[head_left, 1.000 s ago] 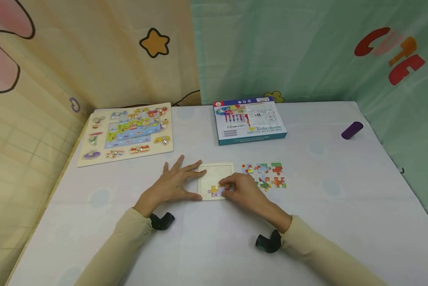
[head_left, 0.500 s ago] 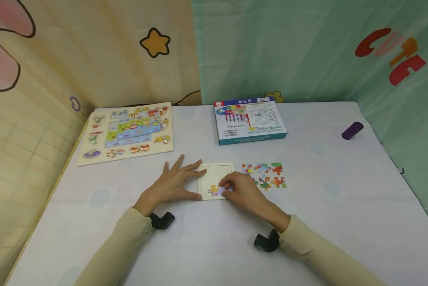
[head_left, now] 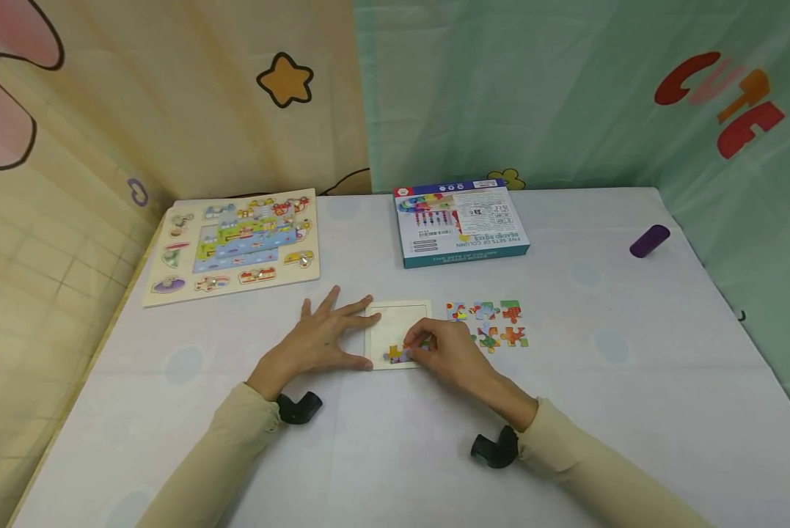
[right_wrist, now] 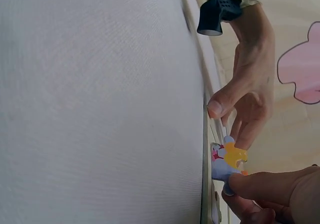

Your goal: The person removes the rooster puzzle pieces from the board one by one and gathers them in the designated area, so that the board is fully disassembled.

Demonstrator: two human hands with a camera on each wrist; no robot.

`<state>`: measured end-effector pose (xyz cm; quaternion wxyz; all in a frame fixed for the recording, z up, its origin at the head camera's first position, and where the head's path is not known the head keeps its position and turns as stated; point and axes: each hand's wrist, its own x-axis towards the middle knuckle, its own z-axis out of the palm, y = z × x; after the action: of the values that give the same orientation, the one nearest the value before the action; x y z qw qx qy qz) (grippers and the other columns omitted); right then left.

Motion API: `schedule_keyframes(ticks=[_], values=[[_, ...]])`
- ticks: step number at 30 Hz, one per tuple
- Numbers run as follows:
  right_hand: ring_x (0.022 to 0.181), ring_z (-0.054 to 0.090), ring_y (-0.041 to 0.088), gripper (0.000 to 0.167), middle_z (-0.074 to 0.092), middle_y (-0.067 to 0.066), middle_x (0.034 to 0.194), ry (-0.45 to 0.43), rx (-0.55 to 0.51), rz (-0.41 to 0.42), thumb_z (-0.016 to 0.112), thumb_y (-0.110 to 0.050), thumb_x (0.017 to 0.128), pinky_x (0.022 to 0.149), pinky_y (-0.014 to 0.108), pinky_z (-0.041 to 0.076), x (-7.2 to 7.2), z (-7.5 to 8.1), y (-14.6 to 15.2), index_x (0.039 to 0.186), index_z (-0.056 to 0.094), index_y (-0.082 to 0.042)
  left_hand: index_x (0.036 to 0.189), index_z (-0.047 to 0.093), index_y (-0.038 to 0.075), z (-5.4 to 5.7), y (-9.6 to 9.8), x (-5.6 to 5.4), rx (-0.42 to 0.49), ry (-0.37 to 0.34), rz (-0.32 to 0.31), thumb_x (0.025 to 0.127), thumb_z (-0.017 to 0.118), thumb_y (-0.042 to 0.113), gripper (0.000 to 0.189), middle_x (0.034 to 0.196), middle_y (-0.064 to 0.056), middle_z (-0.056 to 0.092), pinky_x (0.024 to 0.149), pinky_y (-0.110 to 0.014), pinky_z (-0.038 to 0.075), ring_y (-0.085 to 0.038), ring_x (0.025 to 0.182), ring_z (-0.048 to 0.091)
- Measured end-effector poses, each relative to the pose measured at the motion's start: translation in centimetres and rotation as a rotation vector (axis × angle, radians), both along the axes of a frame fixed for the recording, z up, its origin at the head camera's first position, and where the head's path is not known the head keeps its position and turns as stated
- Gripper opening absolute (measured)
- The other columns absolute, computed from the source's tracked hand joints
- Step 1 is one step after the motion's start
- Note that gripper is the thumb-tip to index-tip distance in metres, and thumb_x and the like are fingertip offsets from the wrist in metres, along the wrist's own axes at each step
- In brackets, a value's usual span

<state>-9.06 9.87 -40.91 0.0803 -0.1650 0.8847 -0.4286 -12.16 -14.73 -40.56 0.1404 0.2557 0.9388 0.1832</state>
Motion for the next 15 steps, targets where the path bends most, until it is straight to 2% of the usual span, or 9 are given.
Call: schedule_keyframes(ticks=[4, 11, 15], values=[[0.052, 0.045, 0.008, 0.009, 0.069, -0.007, 0.078, -0.005, -0.032, 0.001, 0.077, -0.007, 0.084, 0.048, 0.021, 0.035, 0.0, 0.1, 0.2, 0.088, 0.071, -0.014, 0.142, 0.055, 0.028, 0.0, 0.0, 0.0, 0.0, 0.002, 0.0, 0.071, 0.082, 0.057, 0.081, 0.159, 0.005, 0.03, 0.104, -0.079, 0.003, -0.045, 0.148, 0.004], [0.051, 0.045, 0.01, 0.008, 0.067, -0.009, 0.076, -0.069, -0.046, -0.036, 0.076, -0.012, 0.085, 0.047, 0.022, 0.034, 0.3, 0.4, 1.4, 0.09, 0.072, -0.016, 0.142, 0.054, 0.029, -0.1, 0.0, 0.0, 0.002, -0.001, -0.001, 0.071, 0.081, 0.058, 0.082, 0.159, 0.005, 0.03, 0.103, -0.079, 0.003, -0.045, 0.148, 0.004], [0.047, 0.049, 0.014, 0.009, 0.067, -0.004, 0.073, -0.117, -0.064, -0.053, 0.074, -0.011, 0.085, 0.045, 0.024, 0.039, 0.5, 0.4, 2.9, 0.093, 0.073, -0.014, 0.142, 0.054, 0.029, 0.0, 0.0, 0.0, -0.002, -0.003, -0.002, 0.071, 0.081, 0.058, 0.082, 0.159, 0.005, 0.03, 0.103, -0.079, 0.003, -0.045, 0.148, 0.003]])
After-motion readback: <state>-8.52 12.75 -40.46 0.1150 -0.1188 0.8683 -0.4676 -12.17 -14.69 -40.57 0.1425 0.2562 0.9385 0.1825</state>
